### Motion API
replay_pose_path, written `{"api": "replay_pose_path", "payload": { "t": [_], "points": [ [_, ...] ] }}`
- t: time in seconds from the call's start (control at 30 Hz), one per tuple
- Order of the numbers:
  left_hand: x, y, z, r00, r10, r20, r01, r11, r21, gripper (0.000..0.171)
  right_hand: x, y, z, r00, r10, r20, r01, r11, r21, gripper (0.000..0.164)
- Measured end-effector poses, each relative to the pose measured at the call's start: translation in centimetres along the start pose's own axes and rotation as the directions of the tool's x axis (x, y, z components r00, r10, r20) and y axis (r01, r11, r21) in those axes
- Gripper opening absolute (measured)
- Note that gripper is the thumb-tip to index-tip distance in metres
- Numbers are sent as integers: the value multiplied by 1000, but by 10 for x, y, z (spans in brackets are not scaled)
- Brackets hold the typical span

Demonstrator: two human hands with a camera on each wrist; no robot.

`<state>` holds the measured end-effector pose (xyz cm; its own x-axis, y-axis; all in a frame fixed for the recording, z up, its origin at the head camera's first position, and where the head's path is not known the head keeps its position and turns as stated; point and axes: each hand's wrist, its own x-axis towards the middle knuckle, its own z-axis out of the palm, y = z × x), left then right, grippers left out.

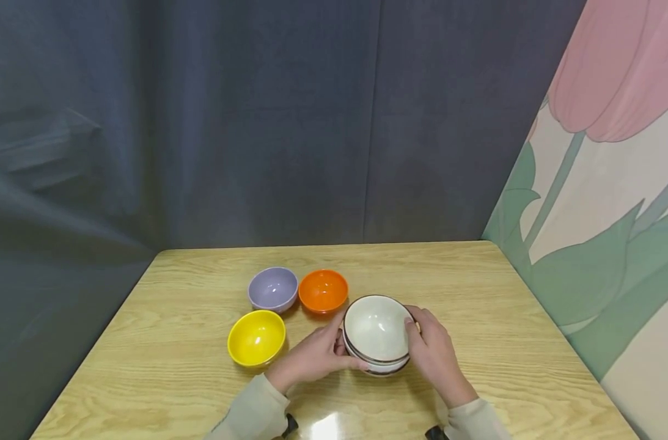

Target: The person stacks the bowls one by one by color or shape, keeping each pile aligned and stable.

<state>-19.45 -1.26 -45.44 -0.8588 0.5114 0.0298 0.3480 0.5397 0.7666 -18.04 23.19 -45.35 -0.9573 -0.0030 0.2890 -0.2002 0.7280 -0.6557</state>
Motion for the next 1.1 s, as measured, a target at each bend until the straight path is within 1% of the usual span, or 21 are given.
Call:
{"api": "replay_pose_path", "payload": {
  "t": [0.2, 0.3, 0.43, 0.5, 0.57, 0.6, 0.67, 0.73, 0.83, 0.93, 1.1],
  "points": [
    [0, 1, 0, 1000, 0, 0, 0, 1000, 16, 104, 1, 0, 0, 999, -33, -17, 33, 999, 2, 34],
    [0, 1, 0, 1000, 4, -1, -4, 1000, 13, 103, 1, -1, -1, 999, -30, -11, 30, 1000, 2, 34],
    [1, 2, -4, 999, 29, 26, -30, 999, 19, 107, 1, -3, -3, 999, 24, 29, -25, 999, 38, 38],
    [2, 2, -7, 998, 35, 45, -36, 999, 11, 104, 2, -3, -5, 997, 60, 47, -63, 996, 62, 40],
    [2, 4, -11, 998, 9, 59, -9, 1000, 3, 98, 2, -3, -7, 995, 84, 50, -88, 993, 83, 42],
    [3, 4, -12, 998, -7, 58, 7, 1000, 0, 93, 2, -2, -7, 996, 83, 37, -86, 993, 86, 42],
    [5, 6, -14, 998, -43, 38, 43, 999, 8, 84, 2, -1, -8, 998, 64, -4, -64, 995, 76, 39],
    [7, 9, -15, 997, -73, 11, 73, 997, 23, 78, 4, 0, -9, 998, 33, -46, -30, 998, 59, 35],
    [10, 11, -14, 996, -86, -30, 87, 996, 34, 70, 6, 0, -8, 996, 2, -88, 1, 1000, 30, 28],
    [12, 12, -12, 995, -89, -54, 91, 995, 37, 61, 8, -1, -7, 995, 3, -97, 0, 1000, 28, 25],
    [13, 13, -10, 995, -60, -79, 67, 994, 89, 51, 7, -1, -7, 994, 8, -106, -4, 999, 45, 24]
  ]
}}
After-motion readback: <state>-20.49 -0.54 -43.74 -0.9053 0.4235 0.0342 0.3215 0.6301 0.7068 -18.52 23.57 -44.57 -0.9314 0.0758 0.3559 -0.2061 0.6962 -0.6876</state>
